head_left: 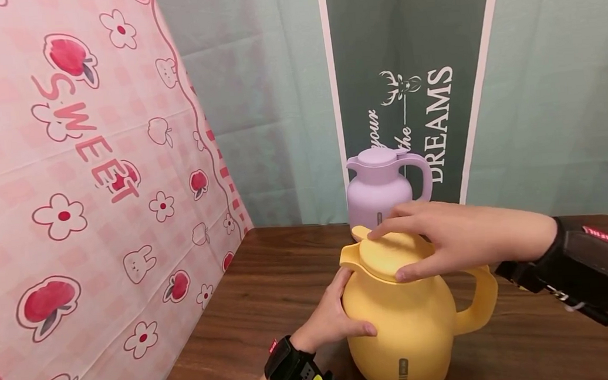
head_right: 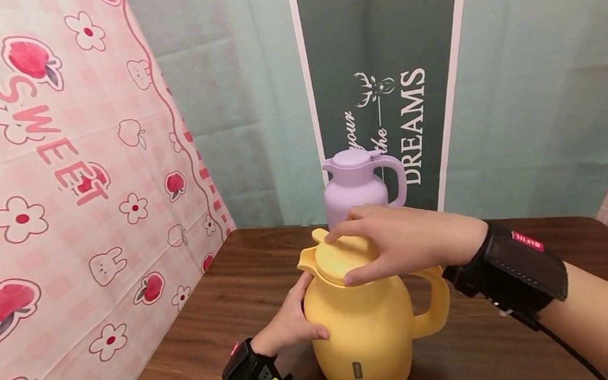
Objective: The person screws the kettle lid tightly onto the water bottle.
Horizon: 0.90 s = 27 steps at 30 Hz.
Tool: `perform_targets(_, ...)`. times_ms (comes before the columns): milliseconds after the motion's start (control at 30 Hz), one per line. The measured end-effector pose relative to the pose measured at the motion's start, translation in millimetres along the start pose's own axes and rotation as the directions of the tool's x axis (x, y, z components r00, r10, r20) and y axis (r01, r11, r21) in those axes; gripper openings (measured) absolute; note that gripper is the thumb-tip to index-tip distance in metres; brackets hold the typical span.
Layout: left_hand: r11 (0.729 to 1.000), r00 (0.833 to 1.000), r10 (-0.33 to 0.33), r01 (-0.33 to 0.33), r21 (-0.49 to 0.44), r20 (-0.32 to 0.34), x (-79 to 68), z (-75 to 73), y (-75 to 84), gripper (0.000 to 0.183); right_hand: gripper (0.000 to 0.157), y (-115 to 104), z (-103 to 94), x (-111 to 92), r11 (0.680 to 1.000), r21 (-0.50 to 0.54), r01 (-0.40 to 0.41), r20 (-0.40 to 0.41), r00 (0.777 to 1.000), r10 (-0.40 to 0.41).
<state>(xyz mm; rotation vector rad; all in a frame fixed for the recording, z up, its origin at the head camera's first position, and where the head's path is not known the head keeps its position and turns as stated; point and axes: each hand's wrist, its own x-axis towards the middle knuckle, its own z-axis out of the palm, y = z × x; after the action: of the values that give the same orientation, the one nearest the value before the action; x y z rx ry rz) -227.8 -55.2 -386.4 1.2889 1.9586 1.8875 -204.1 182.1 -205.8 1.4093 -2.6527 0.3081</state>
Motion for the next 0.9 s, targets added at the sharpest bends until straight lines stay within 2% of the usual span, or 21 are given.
perform_targets(167, 1.000, 1.000, 0.001, -0.001, 0.010, -0.002, -0.3, 0.3, -0.5, 0.096, 0.055, 1.6, -1.8, -1.0, 0.999, -0.035, 0.001, 0.007, 1.000, -0.001)
perform_targets(400, 1.000, 1.000, -0.002, 0.002, -0.006, -0.002, -0.3, 0.6, 1.1, 0.097, 0.057, 2.4, -7.2, -4.9, 0.997, 0.075, 0.013, 0.099, 0.995, -0.020)
perform_targets(600, 1.000, 1.000, 0.001, -0.001, 0.014, -0.008, -0.5, -0.2, 0.8, 0.096, 0.046, 0.6, -4.3, -1.4, 0.998, 0.031, 0.054, 0.025, 0.998, -0.055)
perform_targets(700, 1.000, 1.000, 0.008, -0.007, 0.021, -0.011, -0.8, -0.3, 0.1, 0.096, 0.047, -0.2, -2.9, -0.4, 0.999, 0.016, 0.052, 0.001, 0.999, -0.052)
perform_targets(800, 1.000, 1.000, 0.000, 0.000, 0.019, -0.009, -1.3, -0.3, 0.5, 0.096, 0.052, -0.2, -3.1, -0.8, 0.998, 0.001, 0.057, 0.005, 0.998, -0.057)
perform_targets(900, 1.000, 1.000, -0.004, 0.004, 0.024, -0.010, -1.2, -0.7, 1.5, 0.098, 0.054, -0.1, -4.6, -1.7, 0.998, 0.014, 0.054, 0.043, 0.998, -0.055)
